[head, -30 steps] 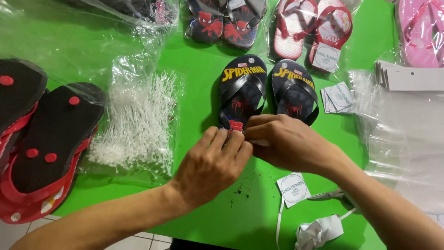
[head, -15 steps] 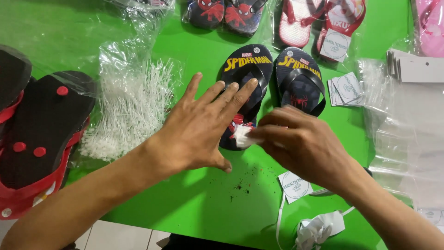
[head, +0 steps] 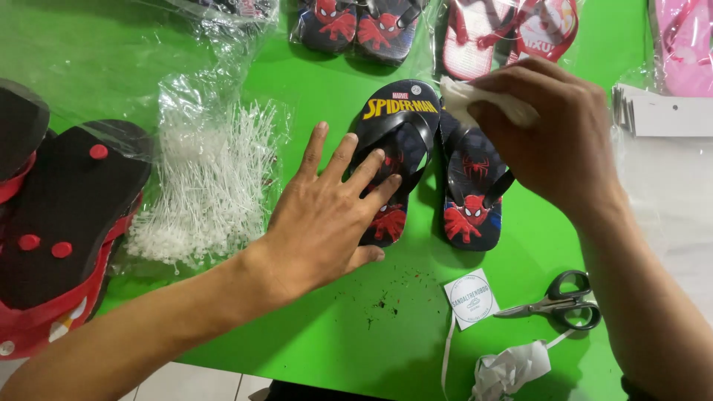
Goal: The person uses scissors to trim the edges of a black Spider-Man flip-flop sole. They then wipe the flip-flop with a white cloth and proceed to cut a white zip tie, preparing to secure the pair of flip-flops together.
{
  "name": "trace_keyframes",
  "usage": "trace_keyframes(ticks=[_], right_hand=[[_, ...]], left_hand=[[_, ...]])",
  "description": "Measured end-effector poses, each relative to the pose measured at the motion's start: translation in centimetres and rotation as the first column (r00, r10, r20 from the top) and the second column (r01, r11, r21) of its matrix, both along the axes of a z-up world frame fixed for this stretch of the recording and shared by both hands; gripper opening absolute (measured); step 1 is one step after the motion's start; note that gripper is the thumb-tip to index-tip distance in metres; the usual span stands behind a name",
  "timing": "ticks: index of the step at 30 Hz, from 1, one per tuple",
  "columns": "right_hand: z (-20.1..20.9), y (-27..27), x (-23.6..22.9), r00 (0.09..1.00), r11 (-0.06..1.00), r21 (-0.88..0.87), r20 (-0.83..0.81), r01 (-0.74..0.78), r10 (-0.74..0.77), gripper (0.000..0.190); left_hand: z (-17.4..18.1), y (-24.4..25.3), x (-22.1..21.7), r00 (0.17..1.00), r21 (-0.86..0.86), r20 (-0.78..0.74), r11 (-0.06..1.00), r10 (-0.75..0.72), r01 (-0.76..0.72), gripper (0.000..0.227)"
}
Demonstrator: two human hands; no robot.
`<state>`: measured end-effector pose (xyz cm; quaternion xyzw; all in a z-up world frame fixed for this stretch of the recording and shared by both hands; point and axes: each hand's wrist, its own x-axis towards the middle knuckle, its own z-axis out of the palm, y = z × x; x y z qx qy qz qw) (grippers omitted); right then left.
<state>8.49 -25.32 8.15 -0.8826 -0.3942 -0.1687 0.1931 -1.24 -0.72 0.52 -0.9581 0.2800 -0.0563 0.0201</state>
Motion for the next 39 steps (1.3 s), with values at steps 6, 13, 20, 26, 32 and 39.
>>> trace_keyframes(ticks=[6, 13, 20, 26, 32, 39], right_hand=[[-2.4, 4.5, 1.8, 0.994, 0.991, -0.119, -0.101, -0.054, 0.042, 0.021], [-2.1, 3.0, -5.3, 0.97, 0.962, -0.256, -0.24, -0.09, 0.027, 0.016], [-0.3, 4.4, -1.4, 0.999, 0.993, -0.116, -0.029, 0.03, -0.033, 0.015], [-3.3, 10.9, -1.6, 0.975, 0.988, -0.149, -0.223, -0.032, -0.002, 0.018], [1.1, 7.8, -1.2, 0.93, 0.964, 0.026, -0.258, -0.263, 0.261, 0.012], [-0.6, -4.2, 2.0, 0.987, 0.983, -0.112, -0.045, 0.145, -0.151, 0.017]], left_hand=[[-0.1, 0.0, -0.1, 1.0, -0.007, -0.02, 1.0, 0.015, -0.015, 0.102], [-1.1, 0.2, -0.3, 0.999, -0.08, 0.044, 0.997, 0.007, -0.003, 0.102], [-1.8, -1.0, -1.9, 0.999, 0.029, 0.038, 0.999, 0.013, -0.014, 0.09], [-2.0, -1.0, -3.0, 0.972, 0.048, 0.222, 0.997, -0.075, 0.066, 0.031], [-2.0, -1.0, -3.1, 0.973, -0.002, 0.23, 0.999, -0.038, 0.039, 0.044], [2.1, -1.0, -1.4, 0.863, -0.119, 0.488, 0.969, -0.133, 0.216, 0.037]])
